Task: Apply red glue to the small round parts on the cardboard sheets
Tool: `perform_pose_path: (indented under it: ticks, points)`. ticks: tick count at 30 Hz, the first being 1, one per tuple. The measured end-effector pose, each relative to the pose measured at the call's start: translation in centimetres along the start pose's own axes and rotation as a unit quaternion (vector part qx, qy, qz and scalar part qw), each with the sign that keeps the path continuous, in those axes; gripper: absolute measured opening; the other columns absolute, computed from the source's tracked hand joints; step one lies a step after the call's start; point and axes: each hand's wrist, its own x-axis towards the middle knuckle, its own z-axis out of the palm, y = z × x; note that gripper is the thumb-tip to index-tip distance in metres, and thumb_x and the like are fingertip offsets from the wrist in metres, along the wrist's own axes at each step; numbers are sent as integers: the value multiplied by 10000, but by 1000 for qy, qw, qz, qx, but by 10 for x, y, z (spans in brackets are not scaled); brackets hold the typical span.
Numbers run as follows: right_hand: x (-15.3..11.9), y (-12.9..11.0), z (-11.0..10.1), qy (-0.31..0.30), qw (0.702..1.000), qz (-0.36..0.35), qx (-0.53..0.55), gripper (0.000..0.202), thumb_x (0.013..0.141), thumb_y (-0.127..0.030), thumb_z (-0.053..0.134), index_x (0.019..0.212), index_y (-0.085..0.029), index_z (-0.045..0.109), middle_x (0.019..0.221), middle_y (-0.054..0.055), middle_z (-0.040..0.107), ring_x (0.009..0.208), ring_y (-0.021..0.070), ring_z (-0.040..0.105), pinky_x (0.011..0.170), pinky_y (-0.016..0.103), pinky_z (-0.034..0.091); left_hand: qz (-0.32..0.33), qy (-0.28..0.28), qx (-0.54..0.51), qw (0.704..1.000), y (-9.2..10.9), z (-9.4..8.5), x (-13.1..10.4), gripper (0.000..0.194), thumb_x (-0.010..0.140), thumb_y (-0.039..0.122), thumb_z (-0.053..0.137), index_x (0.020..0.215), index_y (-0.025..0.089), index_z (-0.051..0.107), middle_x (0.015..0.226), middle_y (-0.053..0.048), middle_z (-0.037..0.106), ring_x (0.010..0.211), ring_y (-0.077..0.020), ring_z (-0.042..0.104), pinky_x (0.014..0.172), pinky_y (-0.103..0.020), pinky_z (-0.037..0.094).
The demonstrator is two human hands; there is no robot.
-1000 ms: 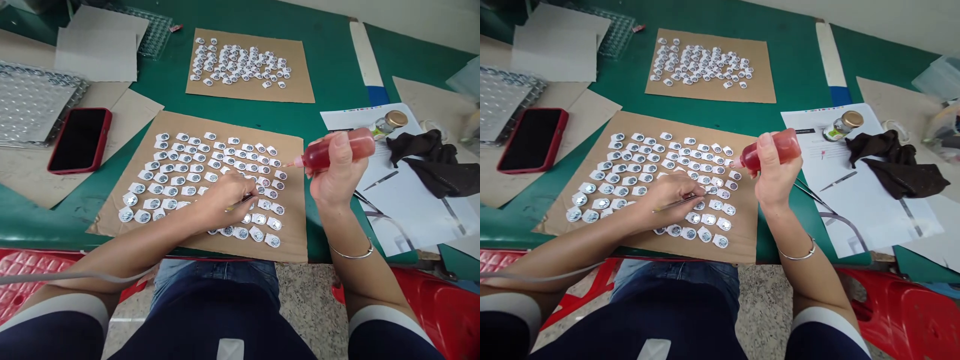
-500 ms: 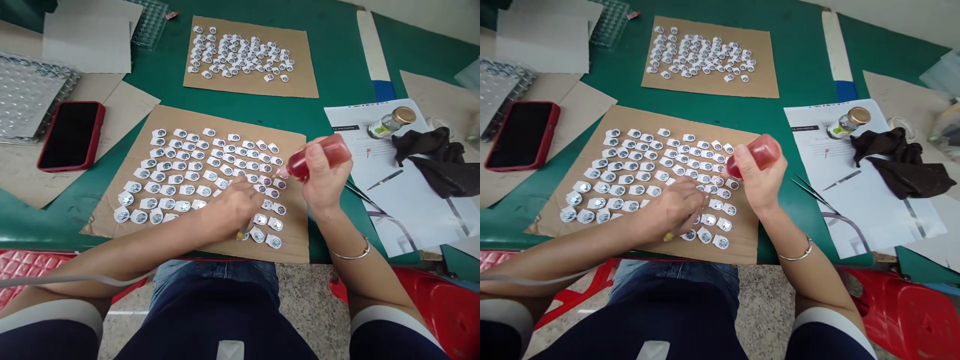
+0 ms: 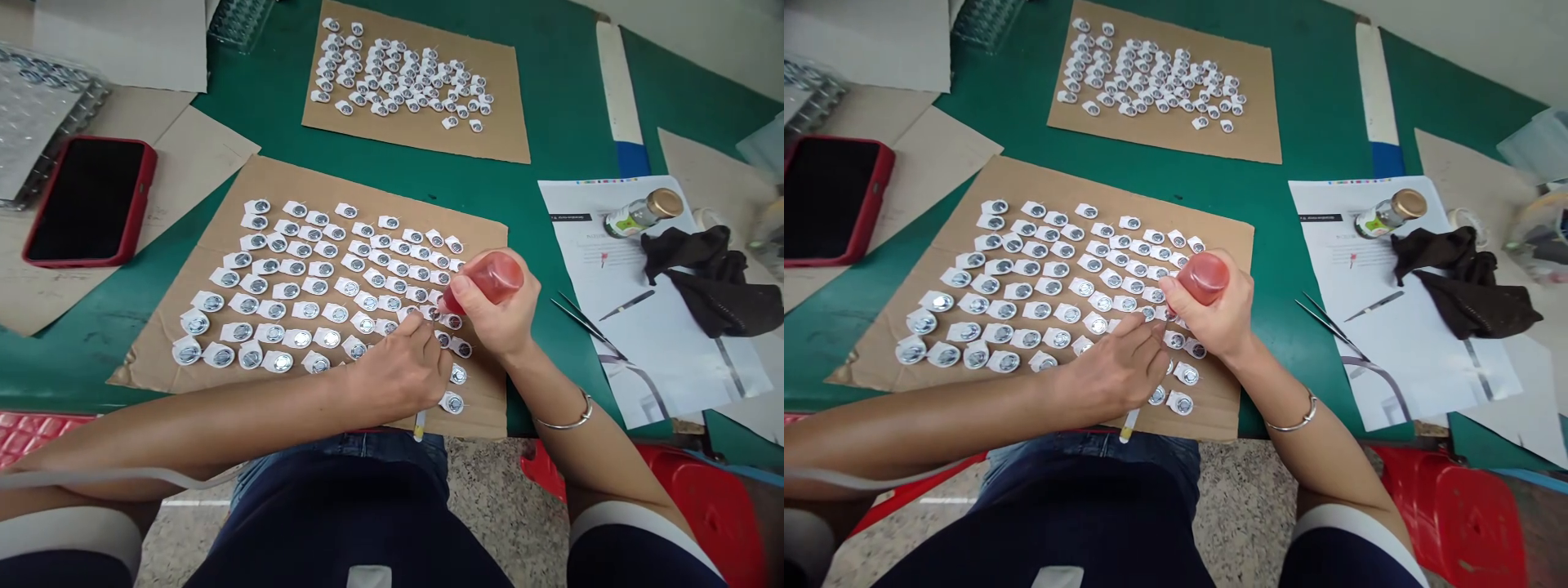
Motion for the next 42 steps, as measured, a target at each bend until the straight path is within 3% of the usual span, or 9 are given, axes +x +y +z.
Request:
perform_pose_path:
  ticks: [4, 10, 16, 35, 42]
  points:
    - [-1, 3, -1, -24, 999, 22, -2, 256, 683, -402, 688, 773, -209, 547, 717, -17, 576, 610, 127, 556, 578, 315, 473, 6, -5, 4, 1000, -2, -2, 1, 196, 828, 16, 407, 710, 98, 539, 640, -99, 607, 684, -207, 577, 704, -381, 459]
    - [0, -1, 0, -10, 1000, -1, -14, 237, 684, -394, 690, 744, -206, 558, 694, -16, 582, 643, 133, 565, 591, 311, 469, 3, -2, 4, 1000, -3, -2, 2, 227, 824, 3, 379, 686, 111, 523, 629, -93, 604, 688, -210, 588, 693, -380, 469]
    - [-1, 0, 1, -23, 999, 36, 7, 258, 695, -417, 679, 771, -207, 549, 727, -16, 593, 596, 120, 565, 571, 303, 494, 1, -5, 9, 1000, -3, -3, 2, 230, 819, 0, 377, 683, 119, 519, 602, -65, 582, 679, -199, 581, 677, -361, 468]
    - [1, 3, 4, 18, 1000, -12, -20, 238, 704, -408, 676, 767, -210, 560, 731, -8, 603, 648, 132, 572, 590, 309, 487, 1, -31, -14, 999, -5, -4, 2, 211, 829, -14, 387, 728, 89, 540, 668, -96, 610, 731, -211, 581, 723, -395, 466]
    - [2, 6, 3, 20, 1000, -11, -5, 236, 700, -390, 686, 772, -208, 553, 741, -8, 601, 632, 131, 577, 606, 323, 496, -2, -18, -6, 1000, -5, -3, 2, 230, 823, -22, 368, 726, 97, 539, 635, -78, 594, 695, -195, 560, 711, -375, 458]
